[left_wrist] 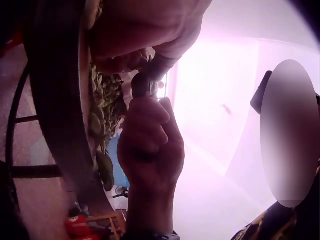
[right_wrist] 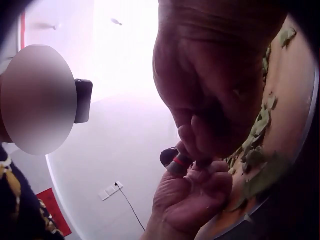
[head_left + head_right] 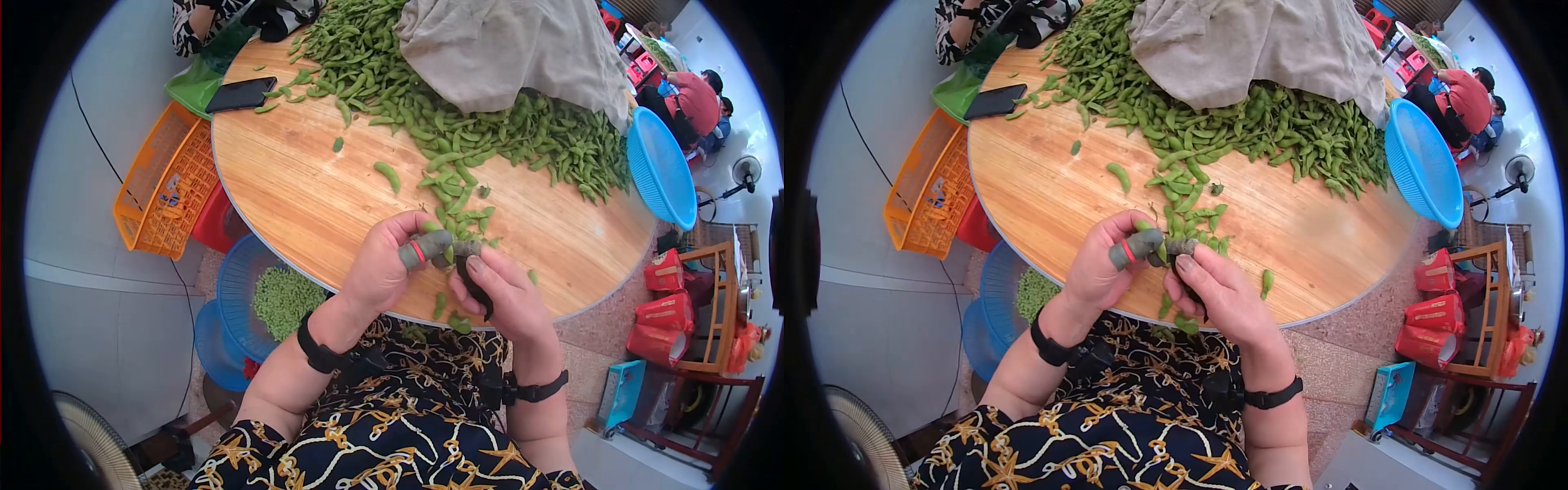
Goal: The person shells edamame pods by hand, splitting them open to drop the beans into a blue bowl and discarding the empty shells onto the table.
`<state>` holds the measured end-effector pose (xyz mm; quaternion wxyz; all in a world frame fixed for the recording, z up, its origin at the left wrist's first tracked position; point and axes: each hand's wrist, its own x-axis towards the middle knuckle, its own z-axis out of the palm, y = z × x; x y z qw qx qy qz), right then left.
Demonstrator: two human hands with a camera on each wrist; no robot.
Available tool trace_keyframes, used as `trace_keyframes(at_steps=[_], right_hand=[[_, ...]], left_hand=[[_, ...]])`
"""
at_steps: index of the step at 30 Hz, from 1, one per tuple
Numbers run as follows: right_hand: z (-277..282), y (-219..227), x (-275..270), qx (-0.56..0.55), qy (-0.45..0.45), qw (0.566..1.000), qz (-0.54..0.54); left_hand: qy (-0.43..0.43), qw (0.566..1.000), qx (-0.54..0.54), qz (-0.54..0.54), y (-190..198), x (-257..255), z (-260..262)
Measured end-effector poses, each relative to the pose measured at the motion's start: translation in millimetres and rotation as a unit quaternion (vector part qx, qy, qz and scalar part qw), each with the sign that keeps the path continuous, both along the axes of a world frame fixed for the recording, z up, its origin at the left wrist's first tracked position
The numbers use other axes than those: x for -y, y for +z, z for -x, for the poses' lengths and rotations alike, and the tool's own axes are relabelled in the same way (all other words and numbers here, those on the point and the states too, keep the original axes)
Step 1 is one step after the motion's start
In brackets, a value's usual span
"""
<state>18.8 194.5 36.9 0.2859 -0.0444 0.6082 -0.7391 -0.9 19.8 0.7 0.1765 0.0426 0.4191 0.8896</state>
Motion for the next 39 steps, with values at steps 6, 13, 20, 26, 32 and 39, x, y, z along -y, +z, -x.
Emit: trace_keyframes(at_steps=[6, 13, 20, 26, 32, 39], right_hand=[[1, -3, 6, 0.018, -0.016, 1.000, -0.006], [-1, -7, 11, 0.105, -0.022, 0.985, 0.137], [-3, -3, 14, 0.078, -0.045, 0.993, 0.073], [-3, -11, 15, -0.152, -0.139, 0.960, -0.188], [6, -8, 1, 0.060, -0.087, 0.994, 0.035], [5, -11, 4, 0.027, -0.127, 0.987, -0.089]], left_hand=[[0.041, 0.997, -0.021, 0.067, 5, -6, -2], [-0.034, 0.996, -0.075, -0.044, -6, 6, -2], [-0.024, 0.996, -0.085, 0.025, 10, 0, -5], [0.021, 0.984, -0.073, 0.161, 6, -3, -2], [-0.009, 0.959, -0.192, 0.207, 8, 1, 2], [-0.049, 0.993, -0.030, 0.103, 7, 3, 1]])
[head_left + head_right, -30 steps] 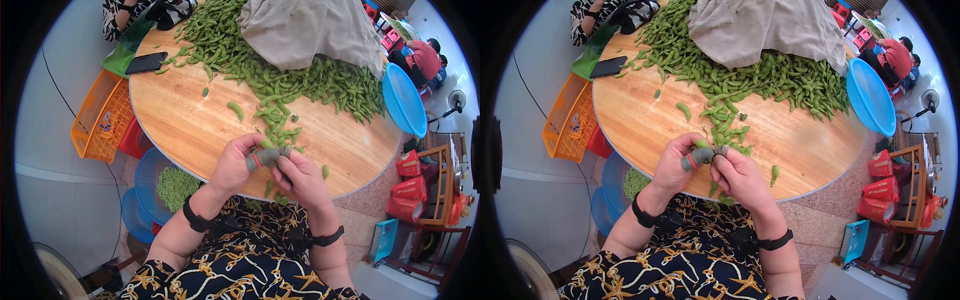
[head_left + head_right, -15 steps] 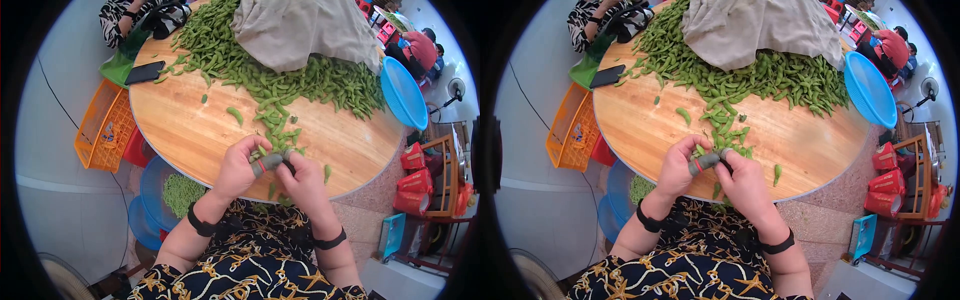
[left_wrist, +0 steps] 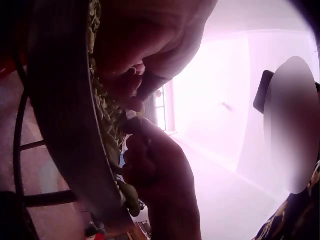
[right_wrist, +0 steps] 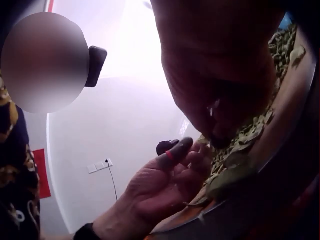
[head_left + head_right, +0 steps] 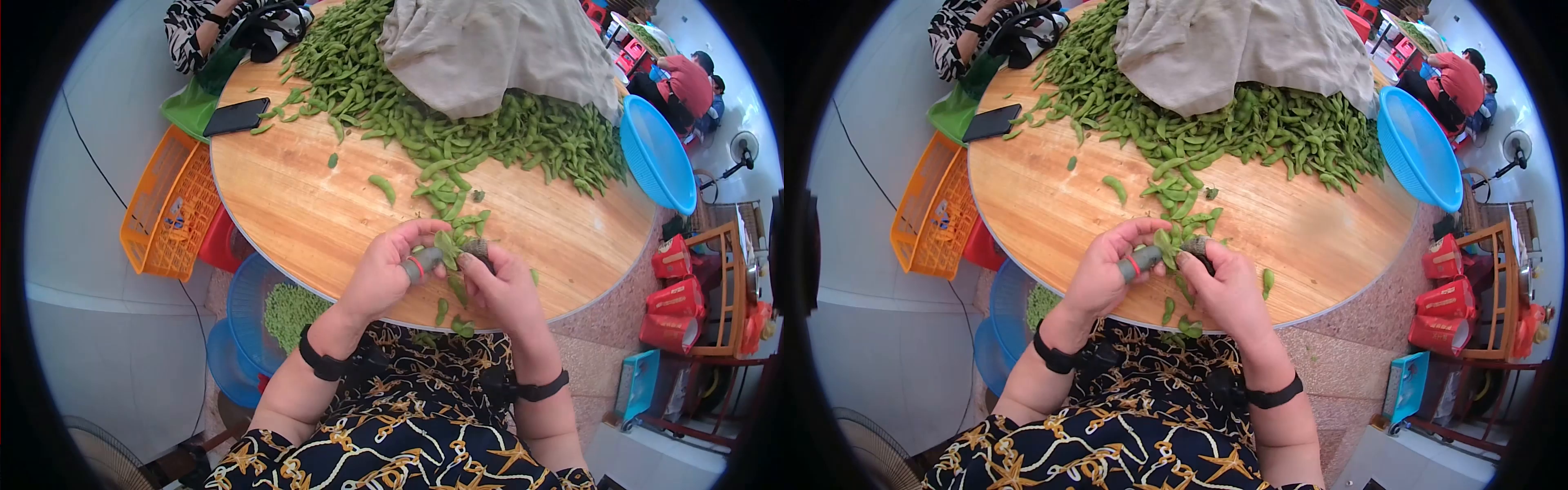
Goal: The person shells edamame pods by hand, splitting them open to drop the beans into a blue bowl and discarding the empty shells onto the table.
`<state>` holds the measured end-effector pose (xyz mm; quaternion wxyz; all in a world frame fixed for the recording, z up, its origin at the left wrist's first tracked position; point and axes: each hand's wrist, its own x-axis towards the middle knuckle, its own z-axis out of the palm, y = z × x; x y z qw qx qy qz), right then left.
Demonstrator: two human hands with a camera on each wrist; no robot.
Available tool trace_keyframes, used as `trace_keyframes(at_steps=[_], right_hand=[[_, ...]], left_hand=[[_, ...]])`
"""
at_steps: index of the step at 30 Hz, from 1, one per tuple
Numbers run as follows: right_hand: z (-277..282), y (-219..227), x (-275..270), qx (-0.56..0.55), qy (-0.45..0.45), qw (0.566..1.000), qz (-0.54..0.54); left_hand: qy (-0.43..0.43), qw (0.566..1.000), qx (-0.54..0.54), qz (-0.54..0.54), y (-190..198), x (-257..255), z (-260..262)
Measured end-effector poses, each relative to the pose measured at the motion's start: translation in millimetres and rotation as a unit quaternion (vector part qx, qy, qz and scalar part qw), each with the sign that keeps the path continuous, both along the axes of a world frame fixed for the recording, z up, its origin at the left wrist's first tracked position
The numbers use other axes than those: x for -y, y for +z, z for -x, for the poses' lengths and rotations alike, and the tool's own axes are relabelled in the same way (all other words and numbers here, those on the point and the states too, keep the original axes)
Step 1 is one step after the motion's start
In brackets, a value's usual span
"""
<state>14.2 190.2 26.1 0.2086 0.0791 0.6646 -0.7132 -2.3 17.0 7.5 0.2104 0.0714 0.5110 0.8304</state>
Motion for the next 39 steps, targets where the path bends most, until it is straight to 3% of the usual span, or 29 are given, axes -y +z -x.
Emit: trace_keyframes(at_steps=[1, 2, 3, 5, 12, 14, 15, 17, 18, 20, 21, 23, 27, 30, 32, 33, 35, 36, 38, 39], right_hand=[[-1, -4, 1, -0.124, -0.006, 0.984, -0.130], [-2, -5, 2, -0.245, -0.011, 0.935, -0.256], [-2, -3, 1, -0.246, -0.009, 0.934, -0.258], [-4, 4, 1, -0.298, 0.056, 0.885, -0.353], [-7, 9, 8, -0.343, 0.048, 0.874, -0.341], [-9, 10, 8, -0.211, 0.027, 0.953, -0.218], [-9, 9, 5, -0.211, 0.027, 0.952, -0.219], [-5, 8, -1, -0.039, 0.006, 0.998, -0.057], [-5, 6, 0, -0.040, 0.007, 0.998, -0.058], [-8, 0, 6, -0.158, -0.013, 0.976, -0.147], [-9, -1, 6, -0.159, -0.013, 0.976, -0.147], [-10, -2, 8, -0.254, -0.016, 0.941, -0.222], [-12, 11, 10, -0.302, -0.002, 0.914, -0.270], [-15, 13, 11, -0.307, 0.016, 0.903, -0.301], [-17, 10, 10, -0.321, 0.052, 0.891, -0.317], [-19, 10, 11, -0.320, 0.051, 0.891, -0.318], [-22, 10, 14, -0.297, 0.039, 0.911, -0.284], [-25, 11, 13, -0.296, 0.038, 0.911, -0.285], [-29, 14, 11, -0.304, 0.155, 0.903, -0.261], [-30, 18, 7, -0.303, 0.153, 0.904, -0.261]], left_hand=[[0.021, 1.000, -0.013, 0.004, -1, 0, 0], [0.043, 0.999, -0.025, 0.008, -2, 0, 0], [0.045, 0.999, -0.025, 0.006, -5, 2, 1], [0.005, 1.000, -0.003, 0.007, -9, 6, 1], [0.055, 0.991, -0.100, 0.069, -10, -4, -3], [0.054, 0.988, -0.112, 0.094, -7, -4, -4], [0.054, 0.988, -0.112, 0.093, -5, -5, -5], [0.067, 0.995, -0.072, -0.016, -1, -6, -5], [0.068, 0.995, -0.073, -0.017, -3, -7, -5], [0.184, 0.953, -0.195, 0.144, -6, -8, -6], [0.184, 0.952, -0.196, 0.144, -5, -8, -7], [0.189, 0.907, -0.294, 0.236, -2, -9, -10], [0.145, 0.895, -0.336, 0.257, -9, -4, -8], [0.085, 0.909, -0.318, 0.254, -11, 0, -7], [0.037, 0.969, -0.184, 0.161, -13, -2, -8], [0.036, 0.969, -0.184, 0.160, -14, -2, -8], [0.000, 0.996, -0.063, 0.059, -17, 0, -7], [-0.001, 0.996, -0.063, 0.058, -16, 2, -6], [0.049, 0.995, 0.070, -0.043, -14, 9, -5], [0.047, 0.995, 0.071, -0.043, -14, 13, -3]])
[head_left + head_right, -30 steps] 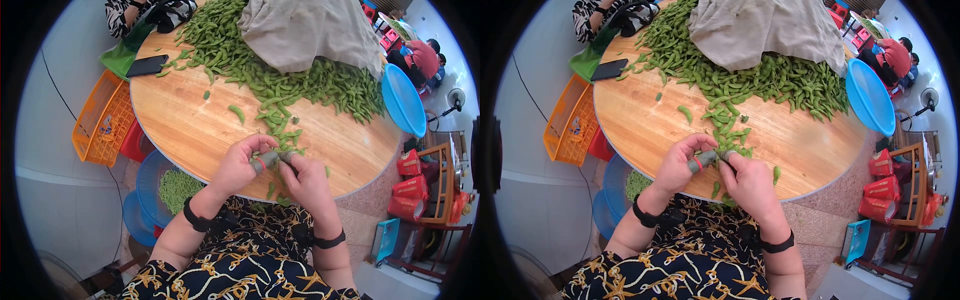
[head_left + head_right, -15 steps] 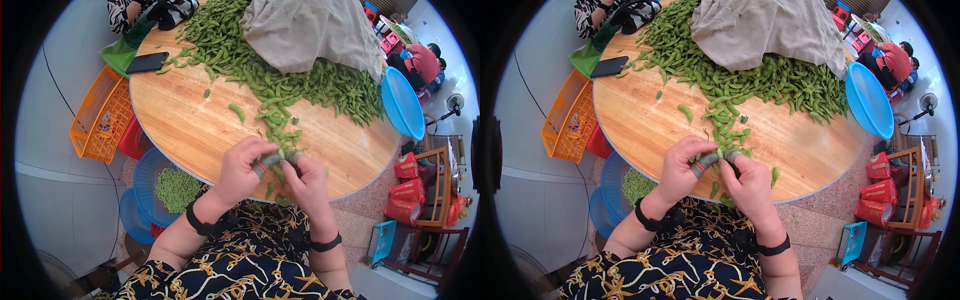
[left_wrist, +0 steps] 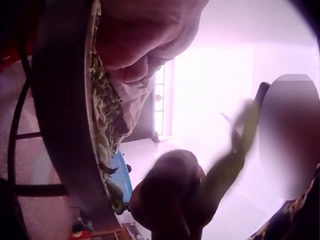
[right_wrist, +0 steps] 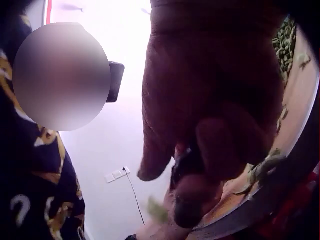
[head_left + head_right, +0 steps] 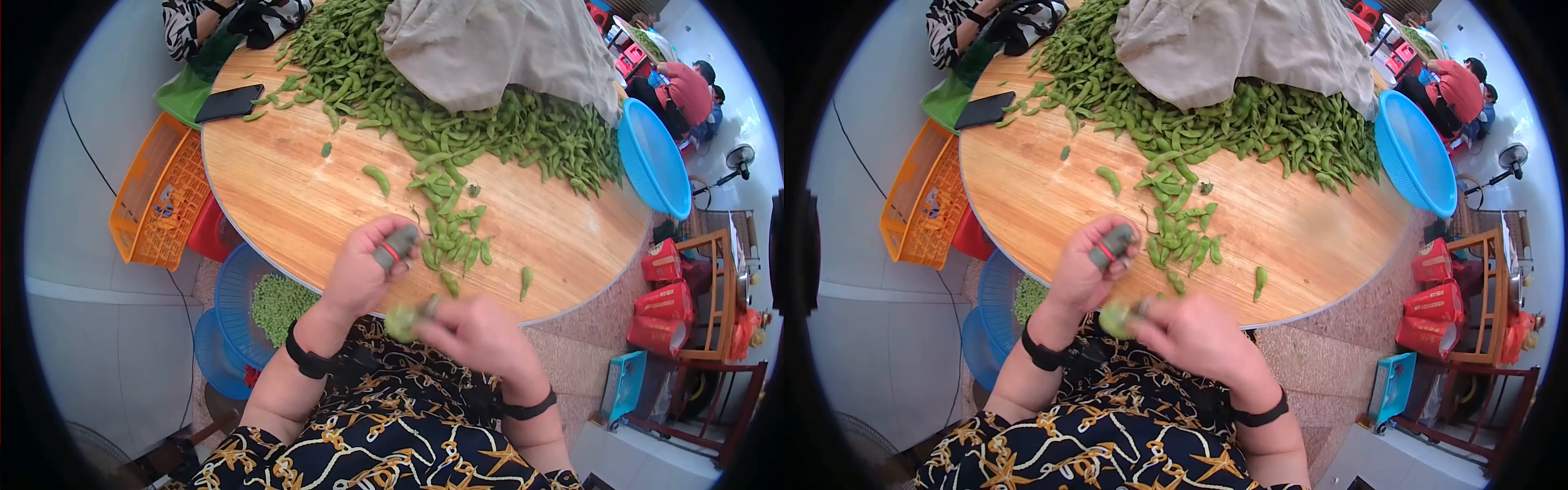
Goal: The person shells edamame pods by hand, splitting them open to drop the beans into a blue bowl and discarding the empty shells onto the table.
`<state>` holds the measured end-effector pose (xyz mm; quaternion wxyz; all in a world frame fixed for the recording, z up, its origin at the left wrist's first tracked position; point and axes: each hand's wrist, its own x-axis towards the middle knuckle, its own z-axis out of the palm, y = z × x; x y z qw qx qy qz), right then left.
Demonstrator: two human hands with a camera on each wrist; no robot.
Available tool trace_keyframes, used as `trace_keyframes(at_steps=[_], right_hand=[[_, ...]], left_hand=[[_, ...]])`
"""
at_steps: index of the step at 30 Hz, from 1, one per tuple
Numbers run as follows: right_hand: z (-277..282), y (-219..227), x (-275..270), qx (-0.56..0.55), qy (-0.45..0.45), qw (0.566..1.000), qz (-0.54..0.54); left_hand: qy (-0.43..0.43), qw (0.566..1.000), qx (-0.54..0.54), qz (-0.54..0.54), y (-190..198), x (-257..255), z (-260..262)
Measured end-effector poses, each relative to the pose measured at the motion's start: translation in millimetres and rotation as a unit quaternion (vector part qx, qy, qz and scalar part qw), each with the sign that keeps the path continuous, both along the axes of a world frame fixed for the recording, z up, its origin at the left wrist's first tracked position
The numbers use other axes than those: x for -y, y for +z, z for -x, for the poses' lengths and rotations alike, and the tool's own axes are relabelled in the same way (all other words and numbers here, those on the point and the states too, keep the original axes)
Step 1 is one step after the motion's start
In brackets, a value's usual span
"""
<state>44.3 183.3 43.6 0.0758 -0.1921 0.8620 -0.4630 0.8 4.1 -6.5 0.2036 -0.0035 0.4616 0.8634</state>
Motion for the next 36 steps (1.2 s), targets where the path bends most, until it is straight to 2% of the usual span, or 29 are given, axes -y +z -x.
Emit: trace_keyframes(at_steps=[2, 3, 4, 5, 6, 7, 9, 13, 16, 18, 19, 20, 21, 22, 24, 25, 27, 31, 34, 36], right_hand=[[-2, 7, -9, 0.041, 0.234, 0.970, -0.049], [-5, 5, -9, 0.079, 0.133, 0.985, 0.082], [-2, 4, -12, 0.083, 0.132, 0.984, 0.080], [5, 2, -16, 0.014, -0.040, 0.999, 0.015], [13, 1, -19, -0.057, -0.211, 0.975, -0.051], [19, -1, -22, -0.057, -0.211, 0.974, -0.050], [29, -6, -28, -0.122, -0.168, 0.944, -0.256], [35, -15, -31, -0.130, -0.113, 0.939, -0.299], [33, -17, -36, -0.169, -0.093, 0.949, -0.249], [27, -17, -37, -0.066, -0.146, 0.986, -0.047], [26, -16, -37, -0.065, -0.146, 0.986, -0.046], [24, -14, -37, 0.015, -0.125, 0.991, 0.041], [23, -11, -37, 0.095, -0.102, 0.982, 0.127], [22, -8, -35, 0.094, -0.102, 0.982, 0.128], [19, -4, -28, 0.225, -0.098, 0.941, 0.233], [19, -5, -27, 0.230, -0.089, 0.940, 0.235], [17, -5, -23, 0.262, -0.086, 0.925, 0.262], [13, -11, -23, 0.337, -0.053, 0.881, 0.329], [14, -12, -21, 0.319, -0.044, 0.901, 0.291], [14, -13, -21, 0.320, -0.045, 0.896, 0.303]], left_hand=[[0.021, 0.992, -0.001, -0.125, -1, 9, 5], [0.012, 0.992, 0.004, -0.125, 1, 12, 6], [0.012, 0.992, 0.008, -0.126, 4, 10, 5], [0.024, 0.994, 0.012, -0.104, 9, 6, 4], [0.036, 0.996, 0.015, -0.080, 12, 3, 4], [0.035, 0.996, 0.014, -0.079, 13, 0, 4], [0.021, 0.997, 0.007, -0.077, 12, -4, 2], [-0.005, 0.998, 0.005, -0.065, 6, -9, 3], [0.003, 1.000, -0.009, -0.022, 8, -19, 0], [-0.009, 0.999, -0.040, 0.004, 10, -25, -2], [-0.010, 0.999, -0.039, 0.005, 12, -29, -3], [-0.036, 0.999, -0.025, 0.007, 14, -32, -4], [-0.062, 0.998, -0.011, 0.009, 15, -34, -6], [-0.062, 0.998, -0.012, 0.010, 14, -35, -6], [-0.053, 0.996, 0.001, -0.068, 10, -36, -8], [-0.052, 0.997, 0.001, -0.065, 10, -37, -8], [0.011, 0.990, 0.011, -0.140, 9, -40, -9], [0.052, 0.991, -0.009, -0.123, 3, -39, -9], [0.083, 0.993, -0.017, -0.083, 1, -43, -11], [0.135, 0.981, -0.125, 0.070, -2, -44, -13]])
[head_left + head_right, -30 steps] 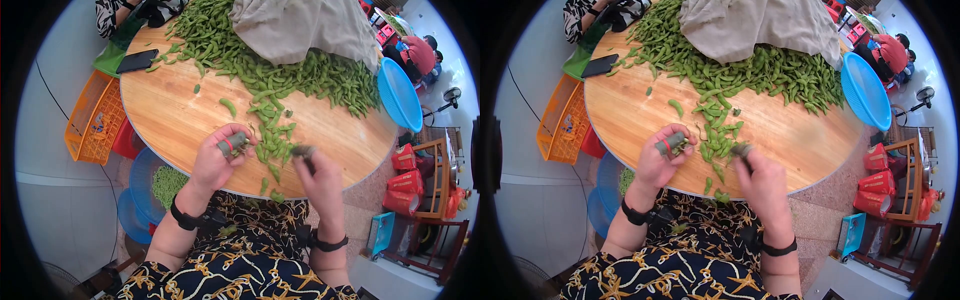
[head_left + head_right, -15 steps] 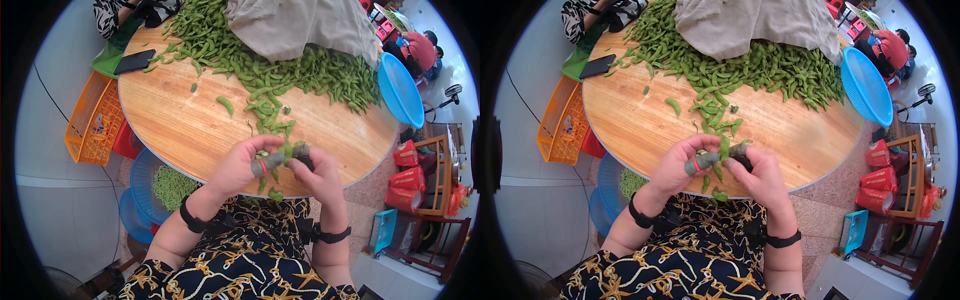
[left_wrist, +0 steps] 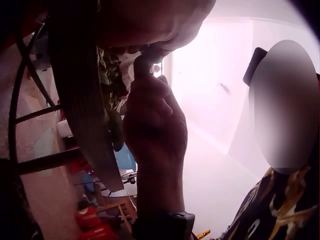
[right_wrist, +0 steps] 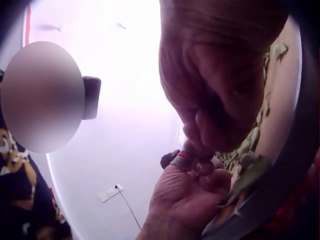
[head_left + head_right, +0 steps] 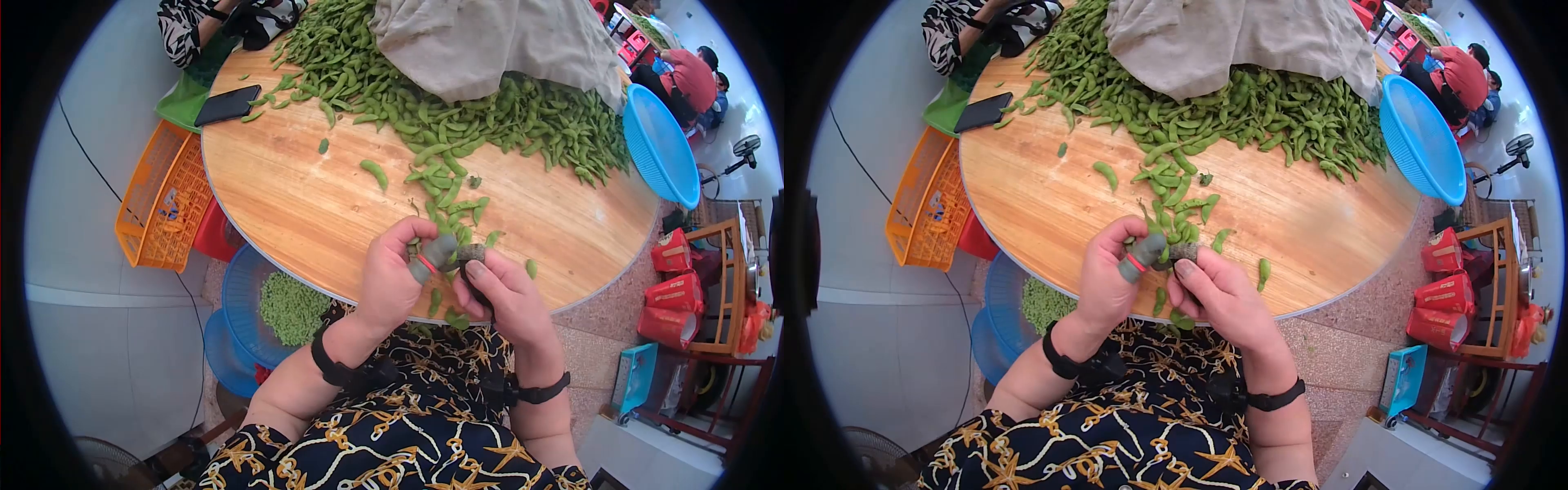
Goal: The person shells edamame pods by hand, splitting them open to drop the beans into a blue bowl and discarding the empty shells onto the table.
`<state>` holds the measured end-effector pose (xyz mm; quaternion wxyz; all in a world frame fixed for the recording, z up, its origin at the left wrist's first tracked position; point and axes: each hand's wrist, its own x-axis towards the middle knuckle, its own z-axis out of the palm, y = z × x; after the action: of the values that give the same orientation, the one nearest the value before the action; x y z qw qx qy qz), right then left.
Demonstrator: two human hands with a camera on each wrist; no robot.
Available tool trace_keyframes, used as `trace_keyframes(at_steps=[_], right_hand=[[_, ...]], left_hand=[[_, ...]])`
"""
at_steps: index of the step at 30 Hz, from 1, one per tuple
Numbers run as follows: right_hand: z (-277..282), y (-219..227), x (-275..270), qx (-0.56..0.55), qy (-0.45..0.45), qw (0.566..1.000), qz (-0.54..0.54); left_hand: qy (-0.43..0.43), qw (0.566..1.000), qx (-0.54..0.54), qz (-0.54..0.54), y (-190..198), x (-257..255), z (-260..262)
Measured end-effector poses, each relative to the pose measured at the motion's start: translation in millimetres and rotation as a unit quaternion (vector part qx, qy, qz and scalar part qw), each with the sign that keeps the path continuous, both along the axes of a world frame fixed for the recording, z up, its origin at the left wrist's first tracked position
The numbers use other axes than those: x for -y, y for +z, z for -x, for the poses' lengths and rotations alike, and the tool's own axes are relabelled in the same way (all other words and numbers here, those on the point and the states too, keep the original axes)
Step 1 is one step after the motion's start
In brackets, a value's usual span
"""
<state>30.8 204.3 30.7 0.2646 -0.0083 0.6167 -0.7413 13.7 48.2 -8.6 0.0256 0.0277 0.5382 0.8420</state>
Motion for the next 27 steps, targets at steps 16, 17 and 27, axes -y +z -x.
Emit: trace_keyframes(at_steps=[16, 17, 27], right_hand=[[0, -4, 2, 0.038, -0.040, 0.997, 0.054], [-3, -2, 6, -0.048, -0.069, 0.994, -0.066], [3, -8, -3, -0.013, -0.096, 0.994, -0.048]], left_hand=[[-0.211, 0.964, 0.061, -0.148, 5, 8, 1], [-0.173, 0.984, 0.008, -0.029, 6, 4, 0], [-0.181, 0.982, 0.048, -0.008, 8, 13, 3]])
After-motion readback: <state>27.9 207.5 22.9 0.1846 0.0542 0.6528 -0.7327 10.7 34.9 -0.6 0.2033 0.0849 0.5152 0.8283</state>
